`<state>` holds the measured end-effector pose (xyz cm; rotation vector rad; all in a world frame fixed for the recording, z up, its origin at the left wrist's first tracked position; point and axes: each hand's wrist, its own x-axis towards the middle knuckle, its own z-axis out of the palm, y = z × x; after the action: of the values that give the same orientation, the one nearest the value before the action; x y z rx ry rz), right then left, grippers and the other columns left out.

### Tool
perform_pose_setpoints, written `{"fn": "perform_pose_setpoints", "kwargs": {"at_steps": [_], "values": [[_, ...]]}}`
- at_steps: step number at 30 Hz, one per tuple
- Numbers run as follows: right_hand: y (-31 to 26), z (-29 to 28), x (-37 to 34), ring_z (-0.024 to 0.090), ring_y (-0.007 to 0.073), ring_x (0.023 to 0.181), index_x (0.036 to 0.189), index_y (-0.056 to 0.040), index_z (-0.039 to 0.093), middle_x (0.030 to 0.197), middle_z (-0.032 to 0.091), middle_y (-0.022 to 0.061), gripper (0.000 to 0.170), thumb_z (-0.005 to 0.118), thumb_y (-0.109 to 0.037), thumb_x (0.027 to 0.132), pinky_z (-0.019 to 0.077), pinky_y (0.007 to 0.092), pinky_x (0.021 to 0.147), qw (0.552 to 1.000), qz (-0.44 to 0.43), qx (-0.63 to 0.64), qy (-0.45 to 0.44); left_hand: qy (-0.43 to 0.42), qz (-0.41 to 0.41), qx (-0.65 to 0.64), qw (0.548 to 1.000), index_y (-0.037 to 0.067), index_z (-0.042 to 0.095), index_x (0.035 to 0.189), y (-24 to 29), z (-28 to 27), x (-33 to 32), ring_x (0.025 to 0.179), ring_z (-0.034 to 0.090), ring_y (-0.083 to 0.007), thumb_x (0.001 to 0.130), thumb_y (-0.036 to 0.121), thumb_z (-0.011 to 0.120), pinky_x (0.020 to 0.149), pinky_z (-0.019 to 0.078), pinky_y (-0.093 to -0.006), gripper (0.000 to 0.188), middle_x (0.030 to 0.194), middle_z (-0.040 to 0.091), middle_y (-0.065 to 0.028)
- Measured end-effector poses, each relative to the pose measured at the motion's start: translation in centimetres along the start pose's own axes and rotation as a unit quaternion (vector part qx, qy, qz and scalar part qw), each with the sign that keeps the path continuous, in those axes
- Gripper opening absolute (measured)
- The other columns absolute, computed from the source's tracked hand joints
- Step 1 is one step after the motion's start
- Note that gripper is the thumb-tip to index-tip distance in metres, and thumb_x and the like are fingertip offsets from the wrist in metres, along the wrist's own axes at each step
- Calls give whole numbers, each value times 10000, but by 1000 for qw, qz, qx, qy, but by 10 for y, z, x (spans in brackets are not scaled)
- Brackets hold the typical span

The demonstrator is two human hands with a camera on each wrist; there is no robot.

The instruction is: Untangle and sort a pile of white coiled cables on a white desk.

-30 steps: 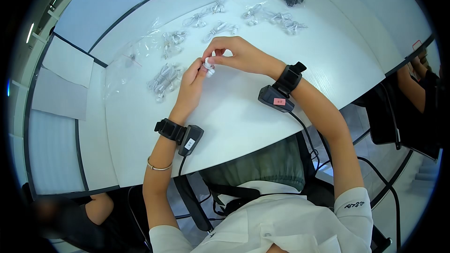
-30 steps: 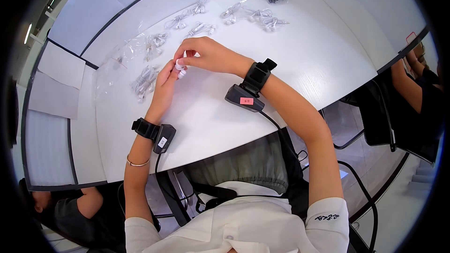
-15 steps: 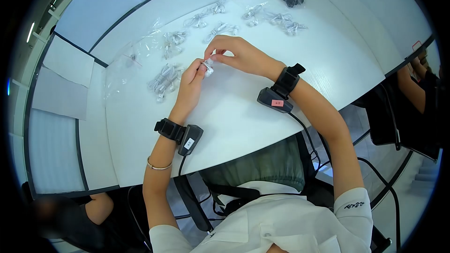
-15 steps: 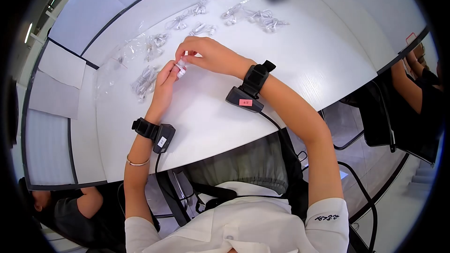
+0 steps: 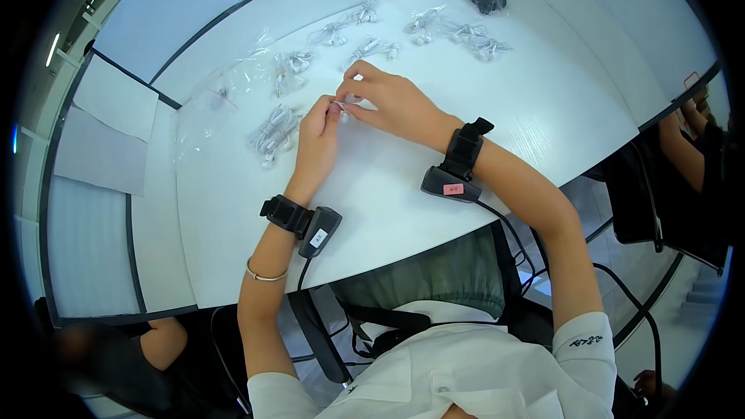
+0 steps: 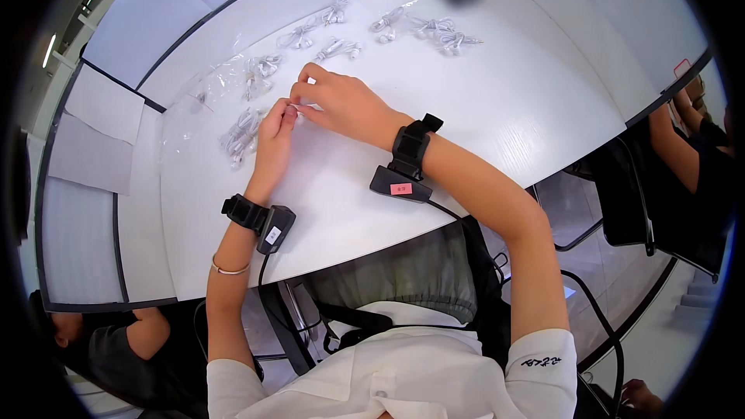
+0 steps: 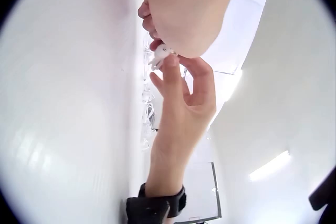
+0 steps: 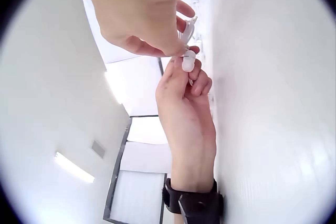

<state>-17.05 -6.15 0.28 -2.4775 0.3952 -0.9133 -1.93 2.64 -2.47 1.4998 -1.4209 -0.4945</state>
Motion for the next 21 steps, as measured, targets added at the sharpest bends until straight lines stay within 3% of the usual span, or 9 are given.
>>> {"fn": "perform_pose_setpoints", "kwargs": {"at_steps": [13, 21], "values": [[-1, 10, 1, 607, 223, 710, 917, -48, 523, 975, 559, 34, 154, 593, -72, 782, 497, 322, 596, 997, -4, -45, 70, 31, -13, -41, 999, -16, 529, 1023, 0, 8, 1, 671, 447, -126, 959, 168, 424, 635, 383, -265, 221, 719, 504, -72], [2, 13, 2, 593, 222, 676, 917, -54, 525, 876, 574, 47, 159, 583, -50, 769, 490, 314, 584, 995, -33, -47, 85, 43, -42, -50, 997, -28, 517, 1132, -4, 11, 0, 763, 503, -131, 961, 148, 427, 702, 413, -263, 261, 821, 555, -83]]}}
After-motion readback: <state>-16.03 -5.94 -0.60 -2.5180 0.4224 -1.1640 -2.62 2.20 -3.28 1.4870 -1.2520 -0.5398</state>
